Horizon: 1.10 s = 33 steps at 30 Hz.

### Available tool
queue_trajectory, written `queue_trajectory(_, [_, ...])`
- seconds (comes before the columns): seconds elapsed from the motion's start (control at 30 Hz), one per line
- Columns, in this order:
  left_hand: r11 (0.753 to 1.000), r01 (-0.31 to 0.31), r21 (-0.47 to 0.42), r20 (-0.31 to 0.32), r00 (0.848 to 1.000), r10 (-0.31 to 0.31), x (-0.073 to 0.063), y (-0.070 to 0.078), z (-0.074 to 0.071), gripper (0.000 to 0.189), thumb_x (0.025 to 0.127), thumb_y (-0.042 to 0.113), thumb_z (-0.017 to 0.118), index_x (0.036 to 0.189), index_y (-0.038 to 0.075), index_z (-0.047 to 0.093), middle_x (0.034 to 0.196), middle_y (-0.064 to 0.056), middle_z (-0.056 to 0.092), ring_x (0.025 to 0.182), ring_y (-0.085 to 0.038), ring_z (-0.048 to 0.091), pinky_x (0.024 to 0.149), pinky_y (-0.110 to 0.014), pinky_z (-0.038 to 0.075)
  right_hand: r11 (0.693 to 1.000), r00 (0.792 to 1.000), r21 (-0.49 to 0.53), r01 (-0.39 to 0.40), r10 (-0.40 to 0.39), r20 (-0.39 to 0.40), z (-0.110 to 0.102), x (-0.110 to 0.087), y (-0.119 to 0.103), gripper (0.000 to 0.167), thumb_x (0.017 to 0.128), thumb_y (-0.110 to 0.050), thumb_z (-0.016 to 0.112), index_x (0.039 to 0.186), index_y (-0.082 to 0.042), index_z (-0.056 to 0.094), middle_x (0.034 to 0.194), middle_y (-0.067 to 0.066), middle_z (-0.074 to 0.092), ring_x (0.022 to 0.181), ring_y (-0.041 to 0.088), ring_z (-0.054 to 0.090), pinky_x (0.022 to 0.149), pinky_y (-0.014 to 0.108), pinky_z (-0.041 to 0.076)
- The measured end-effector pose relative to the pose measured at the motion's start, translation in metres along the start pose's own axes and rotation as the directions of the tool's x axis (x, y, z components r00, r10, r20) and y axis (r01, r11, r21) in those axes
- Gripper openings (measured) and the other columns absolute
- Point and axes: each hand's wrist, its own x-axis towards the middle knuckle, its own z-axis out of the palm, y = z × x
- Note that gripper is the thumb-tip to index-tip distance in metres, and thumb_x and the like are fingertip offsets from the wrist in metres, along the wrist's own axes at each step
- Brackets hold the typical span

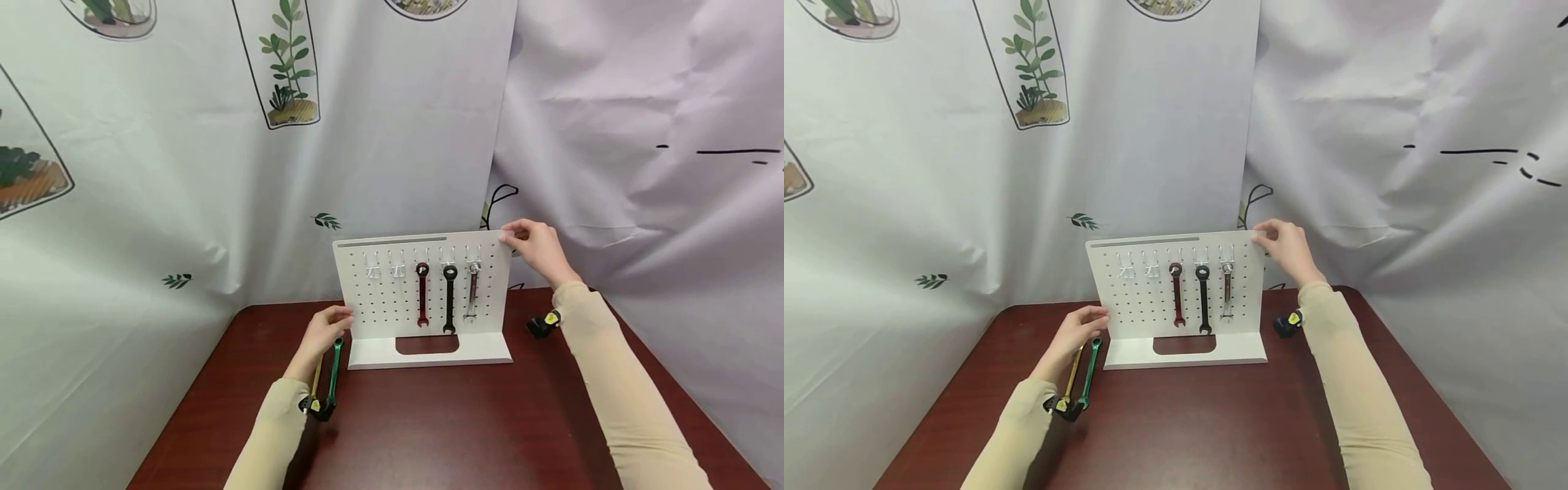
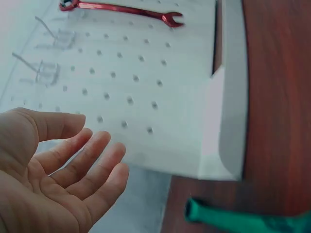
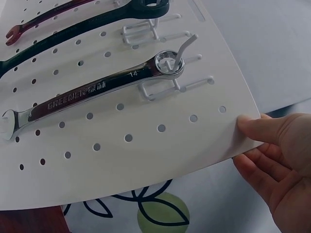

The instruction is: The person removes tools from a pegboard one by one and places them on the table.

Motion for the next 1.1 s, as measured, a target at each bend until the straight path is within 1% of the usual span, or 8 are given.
queue_trajectory(0.13, [0.998, -0.002, -0.060, 0.036, 0.999, 0.004, 0.003, 0.012, 0.009, 0.032, 0.099, 0.014, 0.065, 0.127, -0.001, 0.066, 0.123, -0.018, 0.066, 0.113, -0.031, 0.062, 0.098, -0.048, 0.052, 1.000, 1.000, -0.003, 0.001, -0.001, -0.002, 0.000, 0.000, 0.000, 0.034, 0.100, -0.028, 0.066, 0.123, -0.003, 0.068, 0.111, 0.022, 0.070, 0.100, 0.034, 0.065, 0.080, 0.047, 0.054])
queue_trajectory(0.2, [0.994, -0.001, -0.107, 0.051, 0.999, 0.007, 0.006, 0.016, 0.014, 0.033, 0.098, 0.014, 0.066, 0.128, -0.001, 0.066, 0.125, -0.018, 0.065, 0.116, -0.032, 0.061, 0.100, -0.048, 0.050, 1.000, 1.000, -0.001, 0.000, 0.000, 0.000, 0.000, 0.000, 0.001, 0.034, 0.100, -0.028, 0.066, 0.123, -0.003, 0.068, 0.111, 0.022, 0.070, 0.101, 0.034, 0.064, 0.080, 0.047, 0.054])
queue_trajectory(0.37, [0.985, -0.051, -0.166, 0.060, 0.996, 0.061, 0.011, 0.026, 0.027, 0.034, 0.098, 0.011, 0.067, 0.128, -0.003, 0.065, 0.128, -0.020, 0.065, 0.119, -0.032, 0.061, 0.100, -0.047, 0.050, 1.000, 1.000, 0.009, -0.010, 0.010, 0.001, 0.000, -0.001, 0.002, 0.035, 0.100, -0.029, 0.066, 0.123, -0.004, 0.068, 0.112, 0.022, 0.070, 0.102, 0.034, 0.064, 0.082, 0.048, 0.054])
queue_trajectory(0.5, [0.980, -0.082, -0.183, 0.073, 0.993, 0.097, 0.015, 0.032, 0.036, 0.032, 0.097, 0.011, 0.067, 0.127, -0.001, 0.066, 0.124, -0.016, 0.067, 0.115, -0.028, 0.063, 0.099, -0.044, 0.052, 1.000, 1.000, 0.013, -0.003, 0.003, -0.002, 0.000, -0.001, 0.002, 0.035, 0.099, -0.030, 0.066, 0.123, -0.004, 0.068, 0.111, 0.022, 0.070, 0.101, 0.034, 0.065, 0.082, 0.048, 0.054])
queue_trajectory(0.7, [0.979, -0.114, -0.166, 0.147, 0.979, 0.139, 0.022, 0.037, 0.053, 0.032, 0.096, 0.011, 0.068, 0.127, 0.001, 0.066, 0.124, -0.014, 0.068, 0.112, -0.025, 0.065, 0.096, -0.043, 0.052, 1.000, 1.000, 0.018, -0.006, 0.006, -0.008, 0.000, -0.001, 0.002, 0.034, 0.099, -0.029, 0.067, 0.122, -0.004, 0.069, 0.110, 0.022, 0.070, 0.100, 0.033, 0.065, 0.082, 0.048, 0.054])
queue_trajectory(0.8, [0.977, -0.117, -0.181, 0.169, 0.974, 0.148, 0.025, 0.038, 0.062, 0.033, 0.096, 0.012, 0.068, 0.128, 0.002, 0.066, 0.124, -0.014, 0.068, 0.114, -0.025, 0.064, 0.096, -0.043, 0.052, 1.000, 1.000, 0.018, -0.004, 0.005, -0.007, 0.000, 0.000, 0.001, 0.033, 0.099, -0.028, 0.068, 0.121, -0.004, 0.069, 0.110, 0.021, 0.070, 0.100, 0.033, 0.065, 0.082, 0.048, 0.054])
queue_trajectory(0.97, [0.961, -0.161, -0.226, 0.139, 0.971, 0.195, 0.030, 0.042, 0.077, 0.034, 0.097, 0.010, 0.067, 0.129, 0.000, 0.065, 0.124, -0.016, 0.068, 0.116, -0.028, 0.064, 0.099, -0.043, 0.051, 1.000, 1.000, 0.017, 0.007, -0.007, -0.013, 0.000, 0.001, 0.001, 0.033, 0.099, -0.028, 0.068, 0.121, -0.004, 0.069, 0.109, 0.021, 0.070, 0.099, 0.032, 0.065, 0.081, 0.048, 0.054])
queue_trajectory(1.1, [0.949, -0.178, -0.261, 0.095, 0.973, 0.209, 0.033, 0.046, 0.089, 0.033, 0.096, 0.010, 0.070, 0.128, 0.003, 0.066, 0.123, -0.014, 0.069, 0.116, -0.027, 0.064, 0.101, -0.042, 0.050, 1.000, 1.000, 0.011, 0.007, -0.007, -0.012, 0.000, 0.001, 0.002, 0.033, 0.099, -0.028, 0.068, 0.121, -0.004, 0.069, 0.108, 0.020, 0.071, 0.099, 0.032, 0.066, 0.081, 0.046, 0.055])
